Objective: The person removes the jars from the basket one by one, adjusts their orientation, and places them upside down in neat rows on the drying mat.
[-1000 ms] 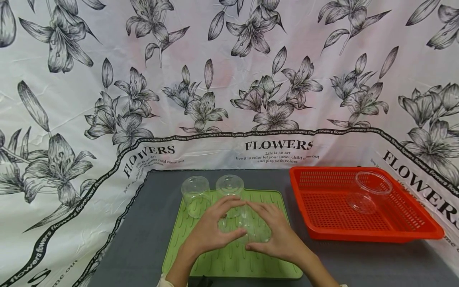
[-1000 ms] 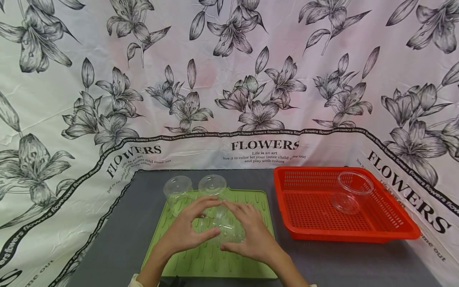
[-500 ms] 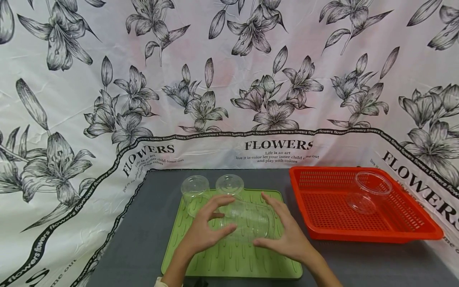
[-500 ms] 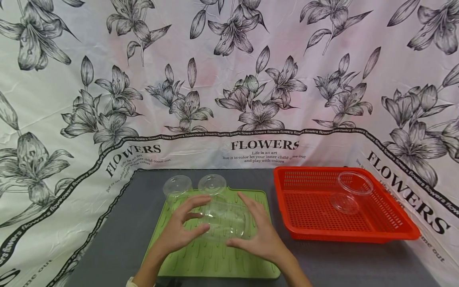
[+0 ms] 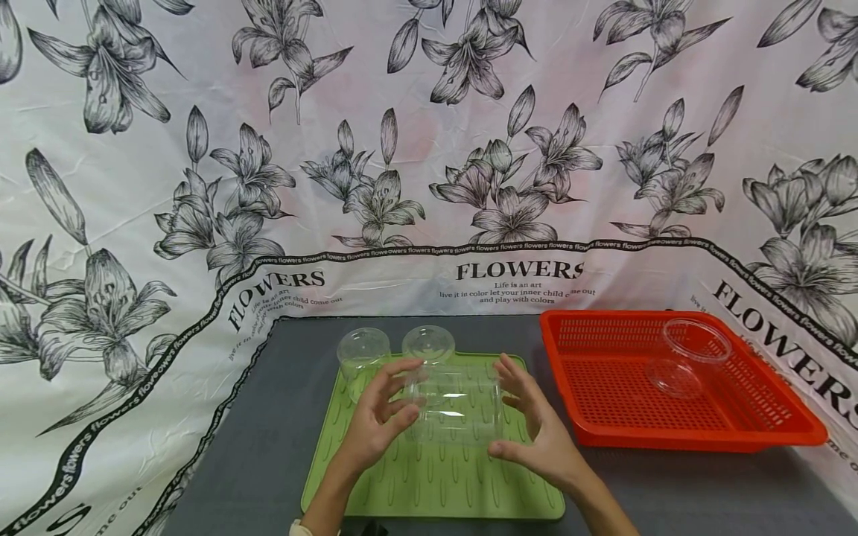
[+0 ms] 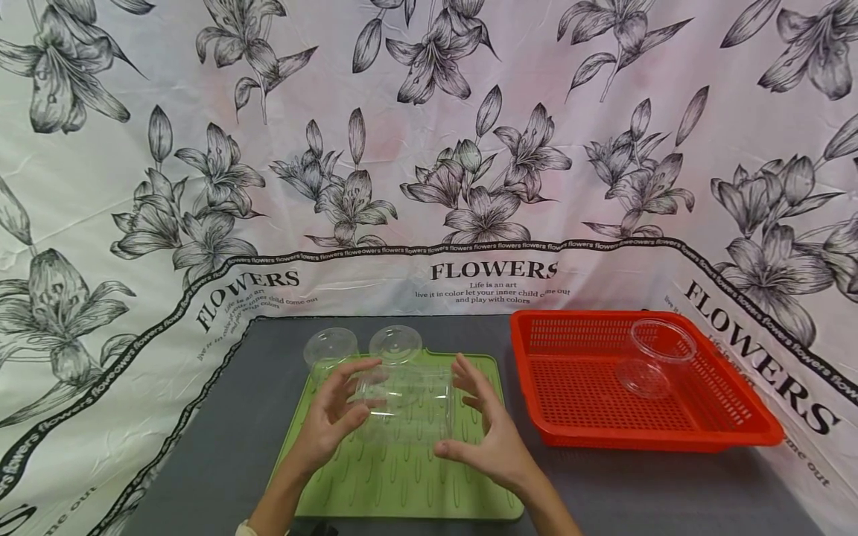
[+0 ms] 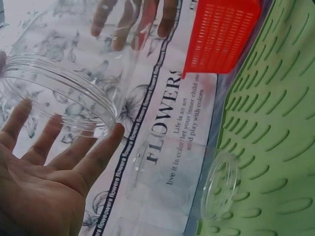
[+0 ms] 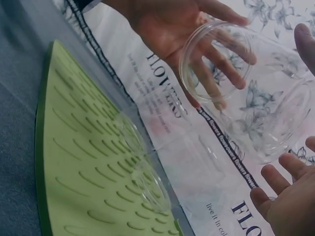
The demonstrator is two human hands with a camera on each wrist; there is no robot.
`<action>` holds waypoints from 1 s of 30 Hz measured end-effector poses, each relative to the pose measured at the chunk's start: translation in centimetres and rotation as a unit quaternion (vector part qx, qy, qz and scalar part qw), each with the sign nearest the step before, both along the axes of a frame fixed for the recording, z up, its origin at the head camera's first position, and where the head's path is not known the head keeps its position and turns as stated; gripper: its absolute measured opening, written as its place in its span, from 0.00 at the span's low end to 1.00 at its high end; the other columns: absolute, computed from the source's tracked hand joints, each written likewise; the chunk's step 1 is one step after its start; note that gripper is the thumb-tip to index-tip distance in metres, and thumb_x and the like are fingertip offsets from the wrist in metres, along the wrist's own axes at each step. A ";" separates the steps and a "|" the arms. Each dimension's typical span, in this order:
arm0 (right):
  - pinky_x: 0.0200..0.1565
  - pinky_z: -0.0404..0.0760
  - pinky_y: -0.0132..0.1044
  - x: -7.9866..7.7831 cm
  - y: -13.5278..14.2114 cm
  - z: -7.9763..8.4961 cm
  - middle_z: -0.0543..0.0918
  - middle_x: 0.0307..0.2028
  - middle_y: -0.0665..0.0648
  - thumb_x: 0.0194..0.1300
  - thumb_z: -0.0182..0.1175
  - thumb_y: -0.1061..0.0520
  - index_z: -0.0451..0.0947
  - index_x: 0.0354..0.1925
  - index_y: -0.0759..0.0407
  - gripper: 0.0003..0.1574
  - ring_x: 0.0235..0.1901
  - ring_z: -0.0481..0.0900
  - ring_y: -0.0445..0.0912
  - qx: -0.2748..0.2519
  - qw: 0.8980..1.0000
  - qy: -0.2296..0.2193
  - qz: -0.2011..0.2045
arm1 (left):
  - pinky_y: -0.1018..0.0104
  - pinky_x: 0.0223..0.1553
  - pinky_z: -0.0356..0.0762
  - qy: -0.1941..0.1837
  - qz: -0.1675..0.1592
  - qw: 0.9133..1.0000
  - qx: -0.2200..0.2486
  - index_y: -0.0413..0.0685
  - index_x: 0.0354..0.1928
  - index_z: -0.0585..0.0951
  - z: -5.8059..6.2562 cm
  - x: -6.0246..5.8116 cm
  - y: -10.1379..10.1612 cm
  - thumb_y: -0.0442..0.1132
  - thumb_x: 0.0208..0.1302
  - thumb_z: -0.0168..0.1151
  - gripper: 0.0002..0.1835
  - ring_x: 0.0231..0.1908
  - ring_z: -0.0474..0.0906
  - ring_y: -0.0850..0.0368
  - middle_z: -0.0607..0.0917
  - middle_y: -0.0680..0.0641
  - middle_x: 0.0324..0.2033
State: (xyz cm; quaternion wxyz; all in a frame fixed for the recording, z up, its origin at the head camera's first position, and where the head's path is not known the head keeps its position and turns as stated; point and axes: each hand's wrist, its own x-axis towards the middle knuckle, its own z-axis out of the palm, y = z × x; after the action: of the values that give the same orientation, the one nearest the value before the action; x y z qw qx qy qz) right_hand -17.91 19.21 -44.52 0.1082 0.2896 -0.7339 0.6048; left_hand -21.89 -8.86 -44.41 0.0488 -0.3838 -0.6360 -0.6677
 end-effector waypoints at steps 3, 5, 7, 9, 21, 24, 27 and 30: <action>0.68 0.69 0.31 -0.1 -0.1 -0.4 0.59 0.78 0.55 0.57 0.77 0.52 0.43 0.82 0.56 0.69 0.72 0.65 0.40 -0.028 0.999 -0.001 0.016 | 0.37 0.60 0.78 -0.006 -0.018 0.999 0.029 0.36 0.72 0.63 -0.2 -0.1 0.1 0.27 0.73 0.54 0.28 0.69 0.74 0.48 0.68 0.42 0.72; 0.67 0.69 0.31 -0.1 -0.2 -0.7 0.61 0.77 0.56 0.59 0.76 0.49 0.42 0.82 0.59 0.69 0.71 0.65 0.40 -0.048 0.998 -0.002 0.027 | 0.36 0.59 0.78 -0.001 -0.027 0.999 0.044 0.33 0.72 0.62 -0.3 -0.2 0.2 0.27 0.73 0.54 0.28 0.68 0.74 0.48 0.67 0.41 0.72; 0.67 0.69 0.31 -0.1 -0.4 -0.9 0.62 0.76 0.57 0.61 0.75 0.47 0.40 0.81 0.61 0.69 0.70 0.66 0.40 -0.070 0.997 -0.006 0.039 | 0.37 0.59 0.79 0.005 -0.032 0.998 0.056 0.31 0.72 0.61 -0.4 -0.3 0.2 0.28 0.74 0.53 0.27 0.68 0.73 0.46 0.66 0.39 0.72; 0.66 0.69 0.31 -0.1 -0.6 -1.0 0.62 0.76 0.57 0.62 0.74 0.46 0.40 0.81 0.61 0.69 0.70 0.66 0.40 -0.088 0.995 -0.018 0.046 | 0.37 0.59 0.80 0.011 -0.034 0.997 0.063 0.30 0.71 0.61 -0.5 -0.3 0.3 0.29 0.74 0.53 0.27 0.68 0.73 0.44 0.66 0.38 0.72; 0.68 0.70 0.33 0.0 -2.1 -1.6 0.61 0.76 0.55 0.64 0.72 0.49 0.43 0.81 0.58 0.63 0.70 0.68 0.47 -0.151 0.983 -0.066 0.077 | 0.32 0.56 0.78 0.020 -0.042 0.995 0.093 0.26 0.71 0.58 -0.5 -0.4 1.0 0.33 0.76 0.52 0.29 0.68 0.71 0.34 0.67 0.42 0.73; 0.66 0.73 0.37 0.1 -2.4 -1.5 0.66 0.73 0.52 0.64 0.72 0.50 0.44 0.81 0.59 0.62 0.68 0.70 0.51 -0.164 0.981 -0.074 0.072 | 0.33 0.56 0.78 0.015 -0.047 0.994 0.096 0.26 0.71 0.57 -0.5 -0.3 1.1 0.32 0.76 0.51 0.28 0.68 0.71 0.35 0.66 0.42 0.73; 0.66 0.75 0.37 0.1 -2.7 -1.2 0.68 0.72 0.51 0.65 0.71 0.51 0.45 0.80 0.58 0.60 0.69 0.70 0.50 -0.182 0.978 -0.079 0.071 | 0.34 0.57 0.78 0.011 -0.052 0.994 0.099 0.27 0.72 0.56 -0.6 -0.3 1.3 0.32 0.77 0.50 0.28 0.68 0.72 0.38 0.66 0.42 0.73; 0.67 0.74 0.37 0.2 -3.0 -0.9 0.66 0.73 0.51 0.67 0.70 0.52 0.45 0.80 0.58 0.58 0.70 0.70 0.48 -0.200 0.974 -0.075 0.079 | 0.33 0.57 0.77 0.008 -0.058 0.993 0.104 0.27 0.72 0.56 -0.6 -0.3 1.5 0.31 0.77 0.49 0.27 0.69 0.71 0.37 0.65 0.41 0.73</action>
State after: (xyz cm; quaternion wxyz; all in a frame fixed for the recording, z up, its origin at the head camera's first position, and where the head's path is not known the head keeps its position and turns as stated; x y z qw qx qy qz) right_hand -17.72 16.23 -45.46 0.0606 0.2732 -0.5790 0.7658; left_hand -22.19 -7.41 -44.97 0.0547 -0.4183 -0.5395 -0.7287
